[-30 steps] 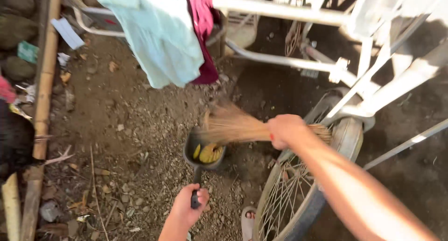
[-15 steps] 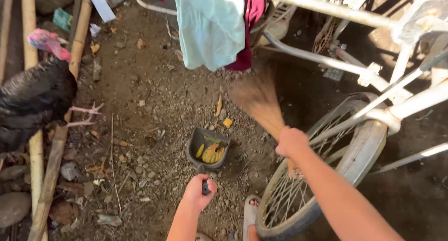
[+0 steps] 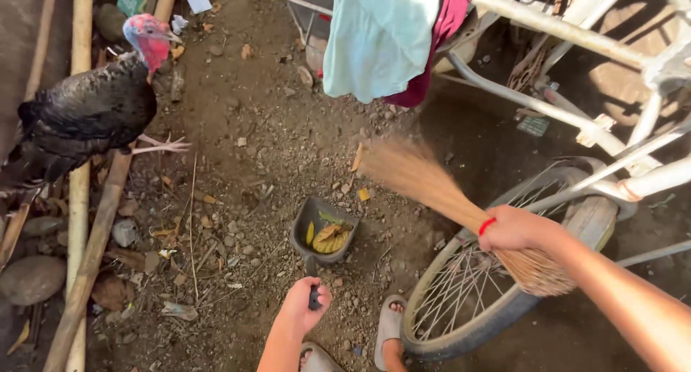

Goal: Sweeping trash and leaves into a dustpan in an outdoor area.

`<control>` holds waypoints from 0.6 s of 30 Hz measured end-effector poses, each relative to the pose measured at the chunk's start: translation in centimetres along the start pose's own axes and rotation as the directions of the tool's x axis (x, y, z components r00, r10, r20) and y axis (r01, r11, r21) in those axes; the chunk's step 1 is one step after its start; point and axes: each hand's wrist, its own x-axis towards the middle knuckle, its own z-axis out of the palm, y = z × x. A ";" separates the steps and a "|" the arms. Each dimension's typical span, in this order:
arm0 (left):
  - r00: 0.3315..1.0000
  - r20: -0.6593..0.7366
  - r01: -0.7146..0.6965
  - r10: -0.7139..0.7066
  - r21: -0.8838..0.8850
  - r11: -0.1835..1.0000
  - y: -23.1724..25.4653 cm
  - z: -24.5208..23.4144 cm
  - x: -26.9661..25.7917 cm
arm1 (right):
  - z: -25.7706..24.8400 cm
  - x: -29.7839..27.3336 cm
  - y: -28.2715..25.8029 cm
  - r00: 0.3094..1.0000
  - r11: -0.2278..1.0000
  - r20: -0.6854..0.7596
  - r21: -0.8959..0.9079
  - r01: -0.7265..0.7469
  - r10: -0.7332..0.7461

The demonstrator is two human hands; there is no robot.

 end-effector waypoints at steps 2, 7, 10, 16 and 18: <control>1.000 -0.018 -0.013 0.014 0.036 0.999 0.3 0.1 0.0 | 1.3 4.6 -1.6 0.980 0.993 -0.171 -0.054 -0.108 0.098; 1.000 -0.023 -0.006 0.007 0.012 1.000 -0.2 -1.3 1.9 | 8.7 11.7 -4.4 0.952 0.979 -0.271 -0.104 -0.174 0.140; 0.999 -0.003 -0.043 0.043 0.008 0.999 1.6 0.9 2.2 | 7.7 10.7 -5.8 0.953 0.955 -0.298 -0.261 -0.141 0.059; 1.000 0.029 -0.010 0.012 -0.068 0.998 2.4 -1.5 2.4 | 0.9 -1.1 -4.6 0.978 0.894 -0.029 -0.410 0.179 -0.209; 0.999 0.037 -0.002 0.006 -0.095 0.995 2.3 -2.9 1.8 | -0.1 -2.9 -4.1 0.973 0.917 0.051 -0.326 0.228 -0.224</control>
